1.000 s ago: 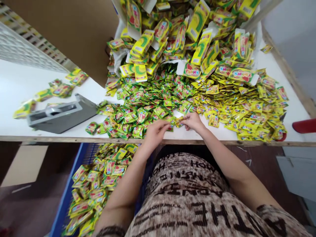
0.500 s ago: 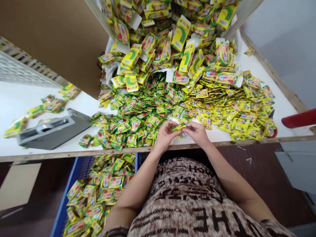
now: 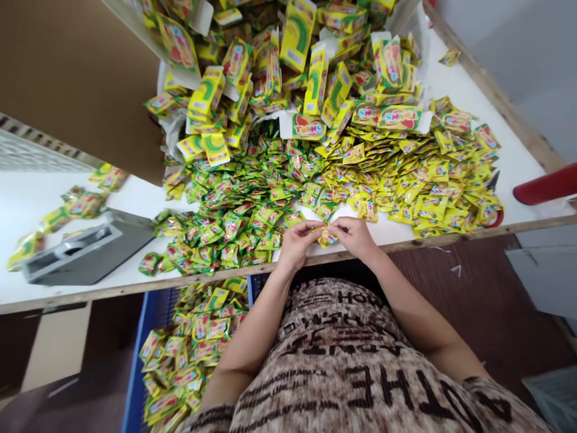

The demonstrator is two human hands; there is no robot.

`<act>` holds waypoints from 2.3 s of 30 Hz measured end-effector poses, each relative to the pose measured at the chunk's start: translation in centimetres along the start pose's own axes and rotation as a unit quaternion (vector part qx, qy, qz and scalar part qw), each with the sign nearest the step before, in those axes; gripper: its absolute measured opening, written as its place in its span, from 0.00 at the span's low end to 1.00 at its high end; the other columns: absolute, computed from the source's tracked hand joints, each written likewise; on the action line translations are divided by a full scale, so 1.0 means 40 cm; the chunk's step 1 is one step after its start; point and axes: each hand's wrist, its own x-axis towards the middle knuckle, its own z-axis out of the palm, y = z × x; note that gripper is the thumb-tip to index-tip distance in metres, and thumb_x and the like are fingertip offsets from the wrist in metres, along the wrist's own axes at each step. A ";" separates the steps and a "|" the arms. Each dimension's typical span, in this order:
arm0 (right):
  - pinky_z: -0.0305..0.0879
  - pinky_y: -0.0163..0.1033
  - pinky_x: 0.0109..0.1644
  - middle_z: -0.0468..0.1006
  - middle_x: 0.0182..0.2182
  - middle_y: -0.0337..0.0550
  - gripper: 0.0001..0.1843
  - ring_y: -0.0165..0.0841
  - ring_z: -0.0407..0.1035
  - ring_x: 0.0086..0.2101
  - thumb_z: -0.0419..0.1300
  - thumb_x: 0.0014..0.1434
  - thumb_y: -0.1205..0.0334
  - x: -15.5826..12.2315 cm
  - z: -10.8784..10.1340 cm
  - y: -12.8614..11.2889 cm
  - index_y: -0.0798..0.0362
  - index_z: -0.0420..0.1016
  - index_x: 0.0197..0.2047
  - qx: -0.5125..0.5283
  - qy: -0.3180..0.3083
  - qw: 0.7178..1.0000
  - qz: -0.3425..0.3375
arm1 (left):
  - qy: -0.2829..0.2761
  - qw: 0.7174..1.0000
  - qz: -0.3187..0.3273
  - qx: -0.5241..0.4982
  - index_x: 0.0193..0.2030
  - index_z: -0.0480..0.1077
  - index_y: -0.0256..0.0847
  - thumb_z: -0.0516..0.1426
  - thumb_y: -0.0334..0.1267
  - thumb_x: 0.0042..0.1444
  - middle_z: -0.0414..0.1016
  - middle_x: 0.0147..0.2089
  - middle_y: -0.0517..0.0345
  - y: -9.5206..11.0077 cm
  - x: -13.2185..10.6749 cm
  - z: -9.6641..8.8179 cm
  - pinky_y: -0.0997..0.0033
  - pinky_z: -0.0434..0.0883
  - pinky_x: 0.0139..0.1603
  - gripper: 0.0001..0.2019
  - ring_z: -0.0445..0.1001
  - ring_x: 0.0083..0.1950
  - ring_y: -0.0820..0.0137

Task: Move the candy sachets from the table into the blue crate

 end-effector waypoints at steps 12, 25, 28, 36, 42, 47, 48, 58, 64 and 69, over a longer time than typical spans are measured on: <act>0.62 0.35 0.31 0.69 0.25 0.36 0.07 0.29 0.64 0.26 0.61 0.59 0.57 -0.016 0.026 0.001 0.52 0.71 0.34 0.099 0.105 0.989 0.043 | 0.051 0.993 0.040 -0.102 0.39 0.73 0.39 0.72 0.31 0.36 0.75 0.37 0.60 -0.021 -0.010 0.063 0.75 0.70 0.42 0.21 0.73 0.37 0.75; 0.67 0.42 0.42 0.74 0.32 0.42 0.08 0.36 0.69 0.35 0.61 0.60 0.57 -0.009 0.001 0.009 0.52 0.73 0.32 -0.056 0.072 0.996 -0.020 | 0.021 0.994 -0.044 -0.103 0.34 0.74 0.35 0.70 0.35 0.40 0.74 0.30 0.60 -0.025 -0.005 0.052 0.80 0.67 0.34 0.15 0.70 0.31 0.78; 0.68 0.40 0.32 0.74 0.28 0.39 0.13 0.34 0.69 0.28 0.63 0.56 0.50 -0.008 0.008 0.016 0.51 0.69 0.32 0.067 0.104 0.989 0.078 | 0.088 0.986 -0.039 -0.134 0.28 0.72 0.35 0.71 0.37 0.38 0.71 0.25 0.62 -0.036 0.004 0.048 0.81 0.64 0.28 0.14 0.66 0.26 0.80; 0.63 0.36 0.32 0.71 0.25 0.36 0.14 0.29 0.64 0.25 0.63 0.54 0.51 -0.018 0.044 -0.022 0.51 0.67 0.31 0.006 0.142 0.988 0.052 | 0.140 0.977 0.023 -0.160 0.32 0.71 0.36 0.69 0.42 0.44 0.73 0.30 0.61 -0.048 -0.011 0.071 0.79 0.67 0.32 0.15 0.70 0.29 0.78; 0.59 0.33 0.23 0.66 0.22 0.33 0.20 0.27 0.59 0.21 0.66 0.49 0.45 -0.013 0.030 -0.010 0.52 0.66 0.30 0.178 0.060 0.972 0.142 | 0.063 0.986 -0.001 -0.157 0.37 0.72 0.37 0.73 0.33 0.36 0.77 0.32 0.59 -0.023 -0.022 0.046 0.76 0.71 0.41 0.21 0.75 0.34 0.76; 0.68 0.33 0.28 0.73 0.28 0.37 0.18 0.30 0.69 0.29 0.68 0.47 0.49 -0.014 0.005 -0.012 0.53 0.72 0.35 0.167 -0.006 0.976 0.137 | 0.026 0.987 -0.043 -0.150 0.34 0.72 0.36 0.73 0.33 0.35 0.77 0.31 0.60 -0.015 -0.016 0.028 0.78 0.70 0.40 0.19 0.75 0.33 0.77; 0.69 0.33 0.28 0.73 0.27 0.37 0.17 0.30 0.69 0.29 0.67 0.49 0.48 -0.017 0.000 -0.015 0.53 0.72 0.34 0.151 -0.028 0.978 0.140 | 0.033 0.990 -0.033 -0.132 0.34 0.73 0.36 0.72 0.33 0.36 0.77 0.31 0.60 -0.014 -0.013 0.031 0.77 0.70 0.39 0.18 0.74 0.32 0.77; 0.72 0.41 0.31 0.75 0.26 0.40 0.17 0.36 0.72 0.27 0.62 0.56 0.47 -0.040 -0.078 0.020 0.52 0.74 0.40 0.050 0.114 0.986 0.114 | -0.018 0.999 0.040 -0.008 0.39 0.72 0.35 0.70 0.43 0.43 0.78 0.34 0.53 0.047 0.135 0.119 0.70 0.73 0.38 0.20 0.77 0.34 0.70; 0.69 0.45 0.45 0.78 0.38 0.49 0.09 0.41 0.72 0.40 0.57 0.63 0.59 -0.076 -0.081 0.061 0.52 0.74 0.43 -0.157 0.063 0.985 -0.039 | 0.206 0.967 0.036 -0.147 0.37 0.61 0.40 0.69 0.40 0.46 0.68 0.25 0.67 0.203 0.442 0.138 0.74 0.71 0.33 0.20 0.72 0.26 0.76; 0.68 0.43 0.40 0.77 0.34 0.46 0.06 0.40 0.72 0.36 0.58 0.61 0.60 -0.091 -0.076 0.068 0.51 0.74 0.38 -0.169 0.045 0.985 -0.003 | 0.315 0.940 0.102 -0.089 0.31 0.63 0.37 0.65 0.35 0.50 0.68 0.25 0.66 0.287 0.496 0.122 0.80 0.63 0.26 0.12 0.63 0.22 0.81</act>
